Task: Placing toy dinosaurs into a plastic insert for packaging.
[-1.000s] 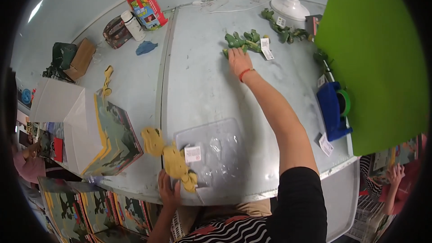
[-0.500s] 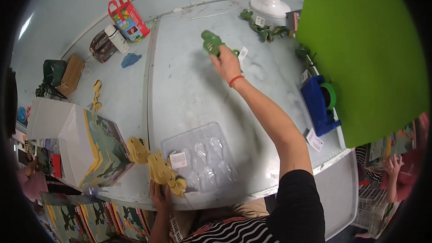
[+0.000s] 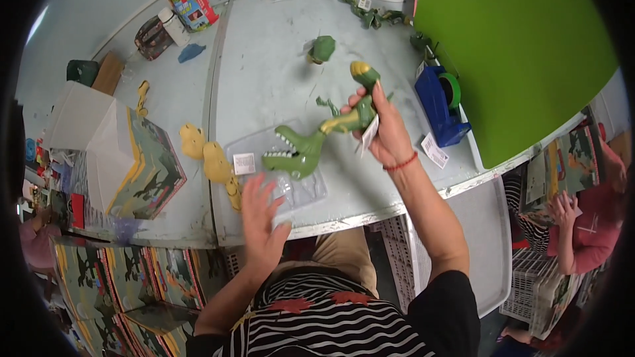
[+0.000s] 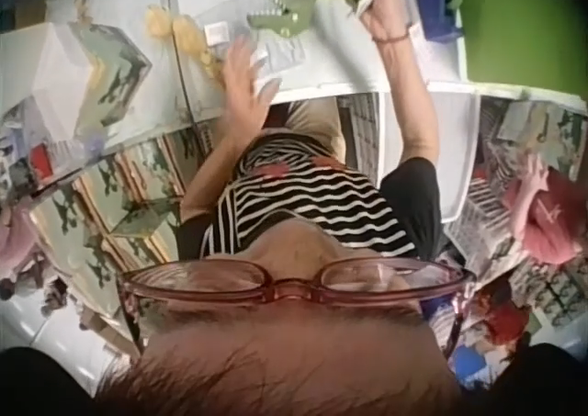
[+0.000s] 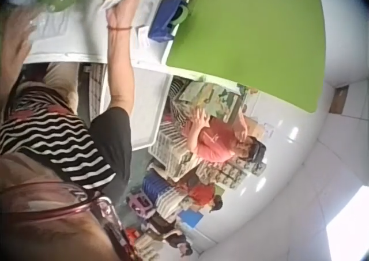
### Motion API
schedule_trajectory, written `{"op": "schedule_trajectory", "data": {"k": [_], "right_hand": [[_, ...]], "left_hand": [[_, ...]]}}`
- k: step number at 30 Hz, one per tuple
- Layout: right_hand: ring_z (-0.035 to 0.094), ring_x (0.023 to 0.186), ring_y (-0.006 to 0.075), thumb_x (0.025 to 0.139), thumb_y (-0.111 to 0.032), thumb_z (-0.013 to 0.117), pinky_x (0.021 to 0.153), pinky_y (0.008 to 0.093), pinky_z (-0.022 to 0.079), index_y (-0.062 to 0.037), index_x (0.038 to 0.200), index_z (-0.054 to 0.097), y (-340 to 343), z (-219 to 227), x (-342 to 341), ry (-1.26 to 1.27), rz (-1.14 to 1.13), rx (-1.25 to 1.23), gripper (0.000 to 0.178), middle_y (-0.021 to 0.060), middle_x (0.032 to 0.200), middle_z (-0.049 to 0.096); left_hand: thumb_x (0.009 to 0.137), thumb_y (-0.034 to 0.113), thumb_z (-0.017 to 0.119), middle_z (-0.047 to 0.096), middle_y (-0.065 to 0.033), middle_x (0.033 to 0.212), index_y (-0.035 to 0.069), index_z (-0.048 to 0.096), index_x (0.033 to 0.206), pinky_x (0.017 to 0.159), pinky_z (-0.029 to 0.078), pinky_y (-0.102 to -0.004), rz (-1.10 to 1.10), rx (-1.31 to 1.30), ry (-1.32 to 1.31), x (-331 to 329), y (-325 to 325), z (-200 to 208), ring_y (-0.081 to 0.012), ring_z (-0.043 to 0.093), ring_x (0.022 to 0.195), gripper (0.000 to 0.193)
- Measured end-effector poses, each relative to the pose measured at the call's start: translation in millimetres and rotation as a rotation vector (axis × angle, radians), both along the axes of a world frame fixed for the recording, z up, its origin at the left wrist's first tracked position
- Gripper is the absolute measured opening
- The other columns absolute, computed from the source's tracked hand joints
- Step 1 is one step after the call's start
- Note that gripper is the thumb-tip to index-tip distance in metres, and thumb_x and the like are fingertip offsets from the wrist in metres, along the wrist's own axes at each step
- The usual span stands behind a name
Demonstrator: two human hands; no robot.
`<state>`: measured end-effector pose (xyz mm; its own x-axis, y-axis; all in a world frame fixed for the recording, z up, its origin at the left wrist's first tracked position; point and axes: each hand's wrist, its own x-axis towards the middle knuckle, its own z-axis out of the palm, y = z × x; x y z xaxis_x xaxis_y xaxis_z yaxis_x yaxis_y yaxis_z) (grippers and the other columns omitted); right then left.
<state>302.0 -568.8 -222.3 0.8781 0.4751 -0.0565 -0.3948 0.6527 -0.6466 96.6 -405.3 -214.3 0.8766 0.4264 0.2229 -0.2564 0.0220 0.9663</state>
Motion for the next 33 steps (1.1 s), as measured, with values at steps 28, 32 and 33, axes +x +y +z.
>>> {"op": "schedule_trajectory", "data": {"k": [28, 32, 33], "right_hand": [[0.051, 0.104, 0.0308, 0.075, -0.006, 0.058, 0.076, 0.0391, 0.045, -0.0032, 0.110, 0.049, -18.5, -25.4, -124.2, -1.551, -0.200, -1.865, 0.036, 0.0157, 0.116, 0.048], [0.059, 0.082, 0.0319, 0.072, -0.004, 0.063, 0.062, 0.0342, 0.049, -0.0023, 0.106, 0.049, -18.0, -19.5, -116.5, -1.355, -0.092, -1.648, 0.037, 0.0146, 0.107, 0.054], [0.060, 0.074, 0.0286, 0.075, -0.006, 0.064, 0.061, 0.0322, 0.049, -0.0023, 0.105, 0.049, -20.2, -19.5, -114.2, -1.201, -0.086, -1.529, 0.034, 0.0133, 0.096, 0.057]], "left_hand": [[0.090, 0.013, 0.056, 0.059, -0.0088, 0.104, 0.003, 0.039, 0.126, 0.080, 0.045, -0.0234, -0.280, -0.296, 0.377, 20.1, 10.5, -2.3, -0.0082, 0.054, 0.091, 0.042], [0.093, 0.011, 0.049, 0.051, -0.0142, 0.121, 0.003, 0.030, 0.134, 0.088, 0.043, -0.0271, -0.244, -0.329, 0.219, 12.9, 8.7, -11.1, -0.0138, 0.052, 0.104, 0.046], [0.095, 0.012, 0.045, 0.048, -0.0157, 0.126, 0.003, 0.025, 0.137, 0.092, 0.040, -0.0296, -0.246, -0.322, 0.137, 9.5, 6.3, -15.1, -0.0175, 0.050, 0.110, 0.047]]}}
